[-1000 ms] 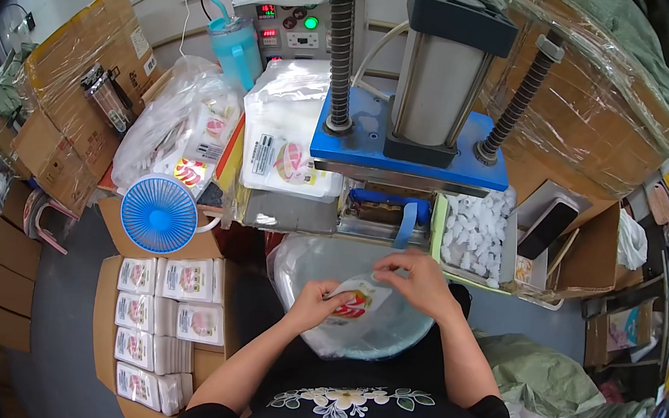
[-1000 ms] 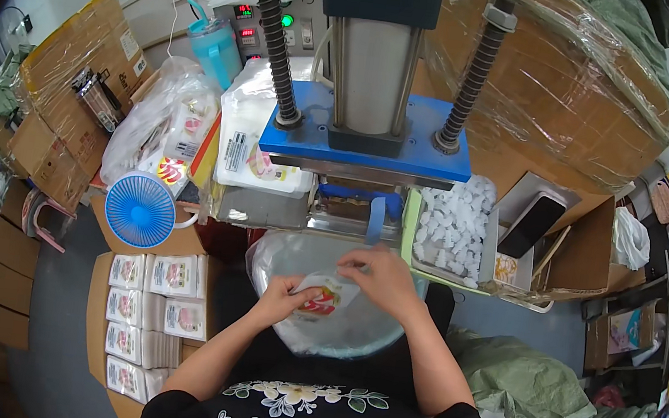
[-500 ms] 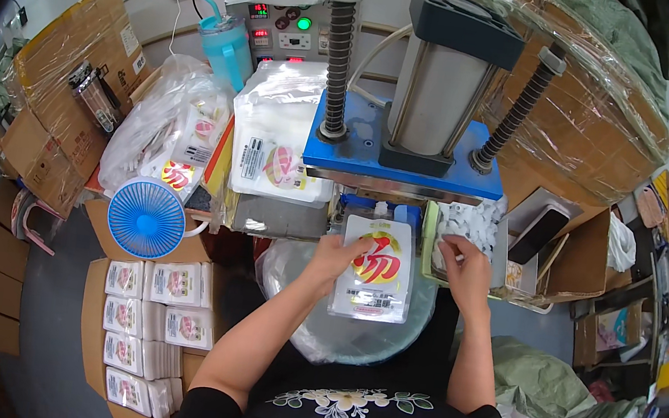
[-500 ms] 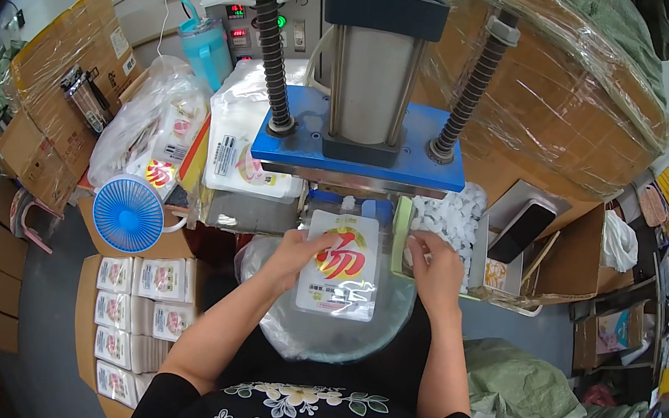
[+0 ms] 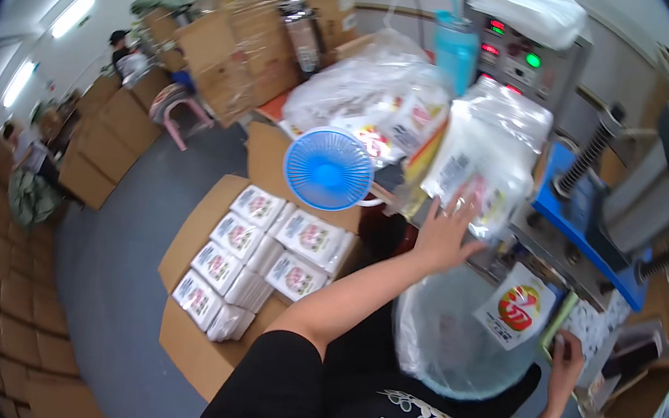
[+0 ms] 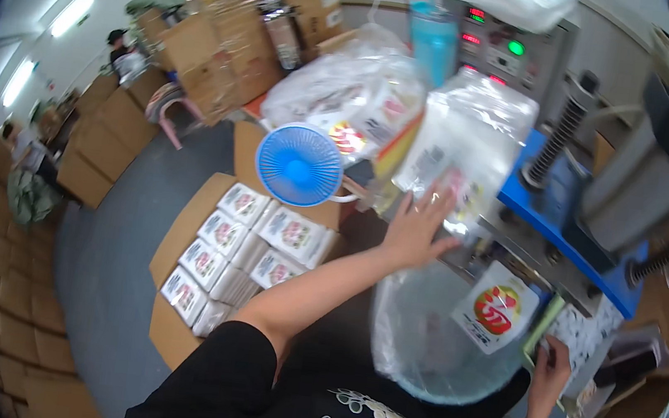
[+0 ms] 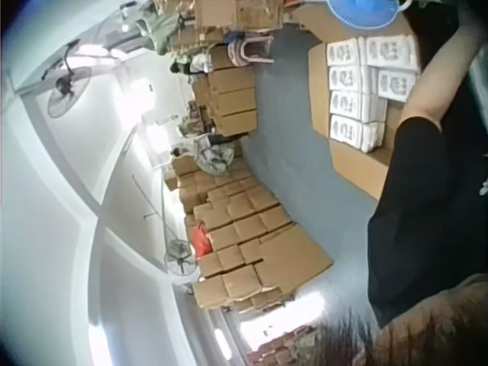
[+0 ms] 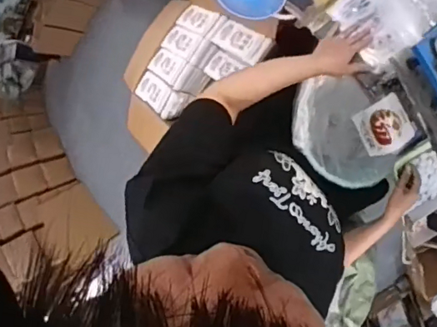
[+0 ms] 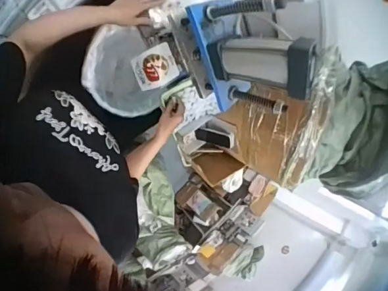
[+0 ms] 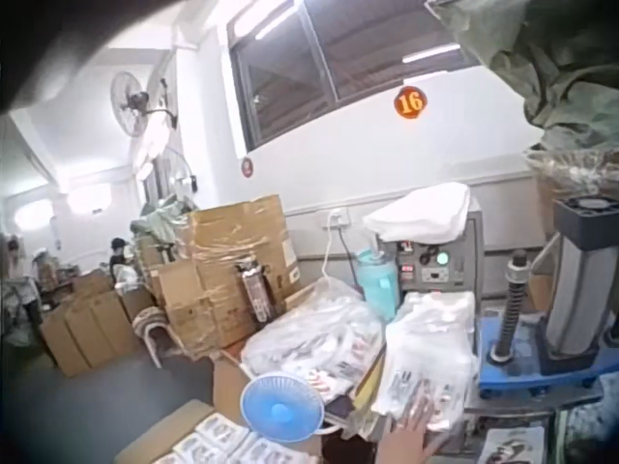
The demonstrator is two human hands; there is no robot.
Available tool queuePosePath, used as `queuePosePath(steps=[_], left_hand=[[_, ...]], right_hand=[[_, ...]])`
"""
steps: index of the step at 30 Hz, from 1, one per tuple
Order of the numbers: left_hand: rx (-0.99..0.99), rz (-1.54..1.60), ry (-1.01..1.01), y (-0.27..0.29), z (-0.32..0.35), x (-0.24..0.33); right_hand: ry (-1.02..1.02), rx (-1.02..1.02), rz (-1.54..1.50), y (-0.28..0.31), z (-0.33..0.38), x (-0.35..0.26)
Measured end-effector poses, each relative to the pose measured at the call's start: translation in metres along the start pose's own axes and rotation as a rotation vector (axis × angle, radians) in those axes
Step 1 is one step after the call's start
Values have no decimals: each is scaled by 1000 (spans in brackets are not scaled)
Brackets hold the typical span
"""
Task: Sealing small plastic food packets using a manual heat-sealing machine and organizing them into larger bags and boxes.
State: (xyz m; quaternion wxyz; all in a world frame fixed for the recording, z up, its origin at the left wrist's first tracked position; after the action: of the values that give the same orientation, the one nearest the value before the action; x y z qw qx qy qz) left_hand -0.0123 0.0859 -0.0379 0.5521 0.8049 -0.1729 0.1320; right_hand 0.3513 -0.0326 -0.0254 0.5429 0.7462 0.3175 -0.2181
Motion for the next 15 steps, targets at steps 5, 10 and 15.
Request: queuePosePath(steps=[5, 10, 15], left_hand=[[-5, -16, -92, 23, 63, -24], [119, 346, -16, 46, 40, 4], [-266, 857, 306, 55, 77, 34]], right_hand=[[12, 128, -120, -5, 6, 26], [29, 284, -86, 17, 15, 48], [-19, 196, -168, -13, -17, -58]])
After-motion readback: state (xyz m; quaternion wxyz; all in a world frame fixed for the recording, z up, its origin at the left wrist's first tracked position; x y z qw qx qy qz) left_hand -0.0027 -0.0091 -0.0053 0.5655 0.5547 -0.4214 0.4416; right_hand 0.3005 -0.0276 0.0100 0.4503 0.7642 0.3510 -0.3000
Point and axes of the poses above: each hand's wrist, its own z-axis away from the middle knuckle, its own y-axis out of the back of the hand, x = y × z, the point moved 2 cm from there along -z, towards the middle knuckle, and after that the axes turned 13 degrees about y, right-handed, at the moved point
